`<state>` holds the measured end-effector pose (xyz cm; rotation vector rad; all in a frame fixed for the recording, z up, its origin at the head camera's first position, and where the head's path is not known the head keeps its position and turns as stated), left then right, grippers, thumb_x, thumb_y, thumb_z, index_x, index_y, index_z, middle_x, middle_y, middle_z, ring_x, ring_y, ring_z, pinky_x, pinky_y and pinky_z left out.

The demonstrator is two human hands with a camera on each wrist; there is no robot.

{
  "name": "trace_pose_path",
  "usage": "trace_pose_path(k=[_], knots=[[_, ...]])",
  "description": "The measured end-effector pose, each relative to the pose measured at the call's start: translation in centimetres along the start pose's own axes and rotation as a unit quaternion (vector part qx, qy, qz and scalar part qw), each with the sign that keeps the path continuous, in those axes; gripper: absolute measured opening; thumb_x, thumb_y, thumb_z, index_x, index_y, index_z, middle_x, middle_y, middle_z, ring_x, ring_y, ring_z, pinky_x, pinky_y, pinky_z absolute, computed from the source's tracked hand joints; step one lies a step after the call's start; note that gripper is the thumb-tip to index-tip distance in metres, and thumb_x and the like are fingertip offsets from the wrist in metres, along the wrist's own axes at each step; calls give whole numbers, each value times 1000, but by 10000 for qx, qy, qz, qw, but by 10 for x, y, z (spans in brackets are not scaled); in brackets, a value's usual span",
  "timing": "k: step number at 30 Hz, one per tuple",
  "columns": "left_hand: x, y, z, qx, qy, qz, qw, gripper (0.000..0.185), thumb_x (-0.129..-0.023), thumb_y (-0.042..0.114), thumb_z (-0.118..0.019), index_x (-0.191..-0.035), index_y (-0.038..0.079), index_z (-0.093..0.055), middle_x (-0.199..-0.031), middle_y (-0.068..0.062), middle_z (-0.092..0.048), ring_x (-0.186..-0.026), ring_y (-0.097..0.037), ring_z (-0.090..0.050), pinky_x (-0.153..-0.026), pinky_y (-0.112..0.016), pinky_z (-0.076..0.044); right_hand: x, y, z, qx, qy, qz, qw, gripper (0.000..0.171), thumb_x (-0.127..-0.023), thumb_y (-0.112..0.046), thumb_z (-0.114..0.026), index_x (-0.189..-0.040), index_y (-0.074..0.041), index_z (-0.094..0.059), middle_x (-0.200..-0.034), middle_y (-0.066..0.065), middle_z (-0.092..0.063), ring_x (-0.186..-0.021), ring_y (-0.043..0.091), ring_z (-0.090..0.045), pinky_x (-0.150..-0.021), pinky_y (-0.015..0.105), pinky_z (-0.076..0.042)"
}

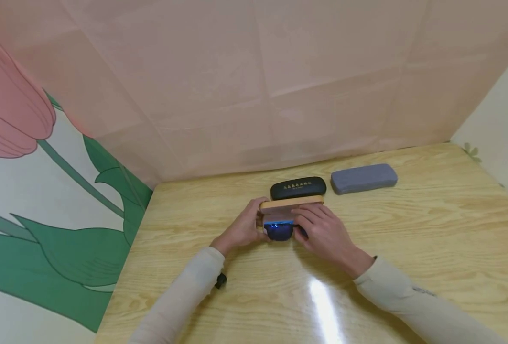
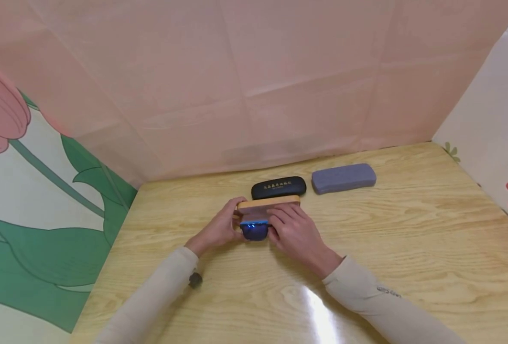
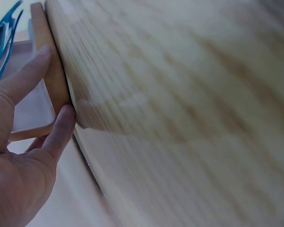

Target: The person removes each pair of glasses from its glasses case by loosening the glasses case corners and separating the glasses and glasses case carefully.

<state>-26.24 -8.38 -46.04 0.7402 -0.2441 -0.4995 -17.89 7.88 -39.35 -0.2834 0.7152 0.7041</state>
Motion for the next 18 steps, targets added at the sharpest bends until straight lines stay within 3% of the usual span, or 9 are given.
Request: trace_pose_path(k=[4, 18], knots=[[1, -1, 0, 198, -64, -34, 9998, 100, -70, 0, -88, -148, 19, -29, -139, -10, -41, -113, -24, -59, -88, -26, -56, -2, -4, 1, -10, 69, 69, 10000, 15, -77, -20, -76, -87, -9, -73, -109, 10, -74, -106, 29, -68, -95, 45, -53], [0, -1, 1, 247, -288, -332, 9987, 97, -74, 4, -86, -149, 18, -27, -145, -8, -35, -115, -23, -57, -92, -30, -54, -5, -16, -1, -44, 220, 278, 9994, 15, -76, -21, -77, -86, -10, -72, -104, 6, -75, -102, 27, -68, -94, 44, -54]])
Point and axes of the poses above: each hand's wrist, its own x-axis away from the middle knuckle, its own z-axis out of the back of the hand, y = z × x, the point moved 8 cm from there along -x, towards the middle knuckle
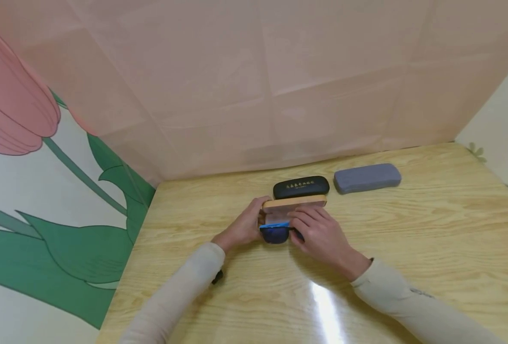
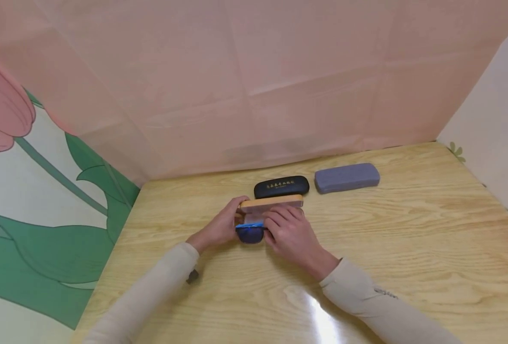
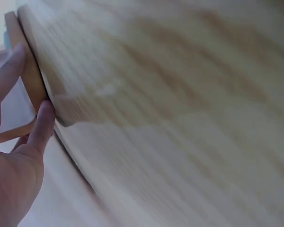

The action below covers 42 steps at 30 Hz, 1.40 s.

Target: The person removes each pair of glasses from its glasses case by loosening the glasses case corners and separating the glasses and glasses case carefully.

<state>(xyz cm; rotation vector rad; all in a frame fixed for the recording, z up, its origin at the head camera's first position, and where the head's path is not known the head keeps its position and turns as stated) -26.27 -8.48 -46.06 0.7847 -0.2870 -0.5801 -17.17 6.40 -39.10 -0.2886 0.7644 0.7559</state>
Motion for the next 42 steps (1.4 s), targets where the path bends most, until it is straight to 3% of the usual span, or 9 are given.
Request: trace_pose_path(k=[6, 9, 13, 19, 31, 42], knots=[[-1, 0, 2, -324, -129, -305, 9989, 96, -78, 5, -83, -152, 11, -22, -144, -12, -35, -120, -25, -56, -100, -35, -52, -2, -5, -1, -52, 1, -41, 10000, 16, -76, -21, -78, -87, -11, -72, -103, 5, -75, -101, 27, -68, -92, 45, -54], [-1, -2, 3, -467, -230, -347, 9980, 94, -80, -2, -78, -153, 13, -20, -145, -11, -36, -123, -25, -56, -102, -32, -51, -3, -7, 0, -85, 13, -92, 9999, 15, -76, -21, -77, -87, -12, -72, -101, 4, -75, -100, 26, -68, -90, 45, -53], [-1, -6, 3, -220, -440, -431, 9979, 93, -81, -11, -71, -154, 17, -19, -146, -11, -36, -125, -25, -57, -103, -29, -51, -4, -10, -1, -152, -9, -147, 9998, 15, -77, -22, -77, -87, -13, -72, -100, 2, -75, -97, 25, -68, -88, 44, -51], [-1, -12, 3, -74, -620, -427, 9971, 93, -83, -10, -70, -154, 22, -18, -148, -10, -37, -127, -24, -56, -105, -28, -49, -7, -13, -5, -188, -174, -237, 9994, 16, -77, -25, -79, -88, -15, -72, -98, 0, -75, -97, 24, -68, -90, 43, -50], [-2, -12, 2, -34, -534, -514, 9972, 91, -85, -1, -75, -155, 17, -20, -147, -13, -42, -124, -26, -57, -104, -35, -51, -11, -22, -8, -326, -332, -242, 9986, 17, -76, -28, -79, -86, -17, -72, -100, -3, -75, -99, 21, -68, -94, 43, -51], [-2, -12, 3, -133, -523, -563, 9970, 98, -80, 2, -80, -156, 12, -19, -148, -14, -42, -124, -25, -58, -100, -28, -52, -14, -34, -14, -484, -339, -95, 9982, 15, -76, -27, -80, -85, -17, -73, -93, -4, -74, -94, 18, -68, -94, 39, -52]])
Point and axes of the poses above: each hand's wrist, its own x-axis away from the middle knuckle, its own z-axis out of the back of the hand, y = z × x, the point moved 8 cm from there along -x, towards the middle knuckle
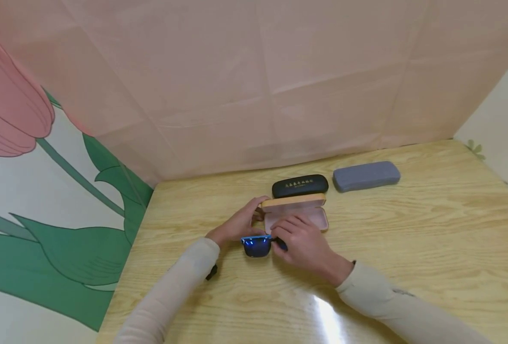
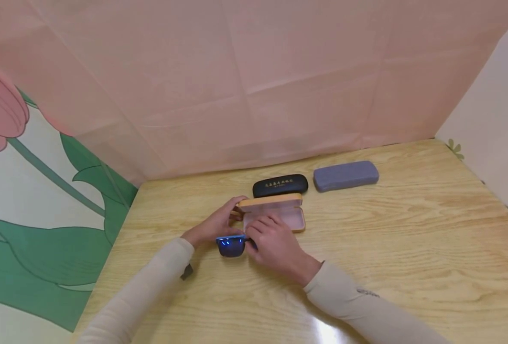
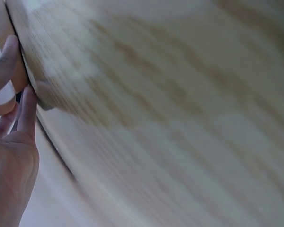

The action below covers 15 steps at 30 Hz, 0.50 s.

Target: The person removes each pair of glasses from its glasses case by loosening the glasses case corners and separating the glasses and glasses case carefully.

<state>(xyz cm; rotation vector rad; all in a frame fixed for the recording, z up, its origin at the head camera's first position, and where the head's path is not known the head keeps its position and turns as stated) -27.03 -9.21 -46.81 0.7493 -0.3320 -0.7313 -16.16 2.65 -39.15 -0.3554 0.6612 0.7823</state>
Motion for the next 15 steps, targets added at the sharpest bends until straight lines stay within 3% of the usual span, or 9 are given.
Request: trace_pose_path(k=[6, 15], knots=[[-3, 2, -3, 192, -28, -93, 9998, 99, -81, 10, -81, -157, 15, -18, -149, -11, -44, -126, -23, -57, -102, -27, -51, -1, -5, 2, 46, -30, 44, 10000, 18, -74, -28, -81, -85, -17, -73, -92, -5, -74, -92, 17, -69, -93, 38, -52], [4, -3, -2, 179, 70, 173, 9997, 96, -82, 12, -81, -156, 19, -20, -142, -5, -50, -125, -21, -57, -103, -29, -51, -5, -18, -6, 167, -86, 198, 9996, 21, -75, -32, -80, -87, -16, -72, -91, -5, -73, -91, 16, -68, -94, 37, -52]])
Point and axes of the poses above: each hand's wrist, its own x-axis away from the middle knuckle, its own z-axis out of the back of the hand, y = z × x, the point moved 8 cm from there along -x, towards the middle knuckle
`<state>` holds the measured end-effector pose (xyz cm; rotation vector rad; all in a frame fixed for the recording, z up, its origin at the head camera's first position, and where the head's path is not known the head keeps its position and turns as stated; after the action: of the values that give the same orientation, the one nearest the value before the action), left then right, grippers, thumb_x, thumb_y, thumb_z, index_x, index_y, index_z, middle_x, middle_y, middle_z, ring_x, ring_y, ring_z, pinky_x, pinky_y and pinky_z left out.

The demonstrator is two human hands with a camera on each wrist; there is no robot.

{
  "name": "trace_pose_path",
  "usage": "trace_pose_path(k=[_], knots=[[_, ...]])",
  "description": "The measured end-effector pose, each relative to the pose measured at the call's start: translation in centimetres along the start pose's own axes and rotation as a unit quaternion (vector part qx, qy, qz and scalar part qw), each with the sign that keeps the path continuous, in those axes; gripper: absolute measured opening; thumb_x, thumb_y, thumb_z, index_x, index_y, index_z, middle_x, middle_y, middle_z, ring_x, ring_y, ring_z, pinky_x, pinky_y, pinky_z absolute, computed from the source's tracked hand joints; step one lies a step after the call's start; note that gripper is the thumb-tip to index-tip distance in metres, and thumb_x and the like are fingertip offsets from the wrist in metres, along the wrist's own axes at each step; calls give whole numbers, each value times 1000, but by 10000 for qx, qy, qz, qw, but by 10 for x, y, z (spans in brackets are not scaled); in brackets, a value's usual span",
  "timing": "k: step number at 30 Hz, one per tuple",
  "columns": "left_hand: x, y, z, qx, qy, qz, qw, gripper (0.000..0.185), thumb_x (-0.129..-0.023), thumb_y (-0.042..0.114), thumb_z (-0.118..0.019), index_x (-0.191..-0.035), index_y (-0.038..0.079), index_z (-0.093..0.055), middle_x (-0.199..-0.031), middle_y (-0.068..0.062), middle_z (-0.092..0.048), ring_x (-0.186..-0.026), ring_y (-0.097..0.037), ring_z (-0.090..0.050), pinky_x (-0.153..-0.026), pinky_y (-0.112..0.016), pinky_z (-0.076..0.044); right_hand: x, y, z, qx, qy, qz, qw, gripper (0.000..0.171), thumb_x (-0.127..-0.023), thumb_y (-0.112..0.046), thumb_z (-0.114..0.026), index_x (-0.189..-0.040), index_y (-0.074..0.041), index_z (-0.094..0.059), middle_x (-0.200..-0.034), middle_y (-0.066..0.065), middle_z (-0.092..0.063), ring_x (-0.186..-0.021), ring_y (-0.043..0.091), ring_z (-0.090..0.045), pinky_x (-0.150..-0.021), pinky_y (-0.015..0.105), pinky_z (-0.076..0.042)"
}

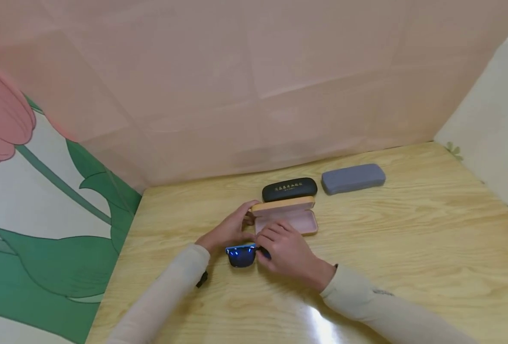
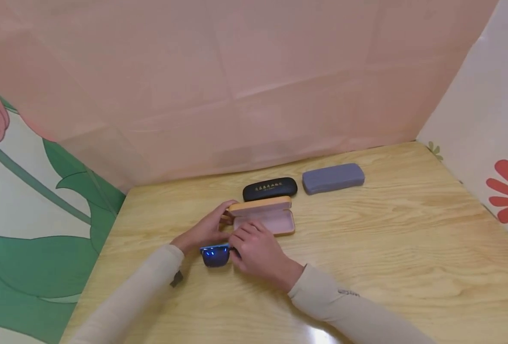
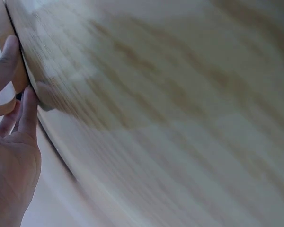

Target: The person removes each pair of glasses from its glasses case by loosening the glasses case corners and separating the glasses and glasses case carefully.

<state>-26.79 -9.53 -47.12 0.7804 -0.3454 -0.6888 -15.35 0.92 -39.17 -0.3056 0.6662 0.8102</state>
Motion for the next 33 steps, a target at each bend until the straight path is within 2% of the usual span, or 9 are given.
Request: trace_pose_path(k=[6, 13, 19, 33], knots=[[2, 1, 1, -63, -7, 30, 10000, 94, -84, 13, -80, -156, 20, -20, -143, -4, -49, -124, -19, -58, -102, -27, -51, -1, -6, -5, -136, -83, -31, 9999, 18, -77, -31, -78, -84, -17, -71, -89, -4, -73, -90, 16, -68, -95, 37, -51], [1, 2, 2, -28, 43, -138, 9999, 93, -84, 7, -78, -156, 16, -20, -145, -7, -48, -124, -21, -58, -103, -28, -51, -2, -12, -8, -175, -328, -35, 9993, 17, -79, -33, -77, -84, -19, -69, -93, -4, -73, -94, 16, -68, -95, 35, -50], [-1, 1, 2, -3, 128, -210, 9997, 91, -84, 5, -78, -155, 19, -23, -145, -6, -48, -123, -21, -59, -101, -29, -51, -3, -13, -8, -158, -285, -48, 9995, 15, -79, -32, -76, -83, -20, -69, -92, -4, -73, -93, 15, -68, -95, 34, -50], [-2, 1, 2, 2, 36, -133, 9999, 94, -83, 3, -79, -155, 20, -22, -144, -8, -50, -123, -23, -59, -101, -29, -52, -1, -14, -10, -144, -299, -27, 9994, 15, -78, -31, -77, -83, -19, -69, -91, -4, -73, -92, 15, -67, -93, 34, -50]])
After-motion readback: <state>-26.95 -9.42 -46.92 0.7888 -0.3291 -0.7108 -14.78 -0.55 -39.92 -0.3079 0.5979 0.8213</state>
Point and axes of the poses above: each hand's wrist, its own x-axis away from the middle knuckle, its own z-axis out of the back of the hand, y = z × x, the point moved 8 cm from there along -x, towards the middle knuckle
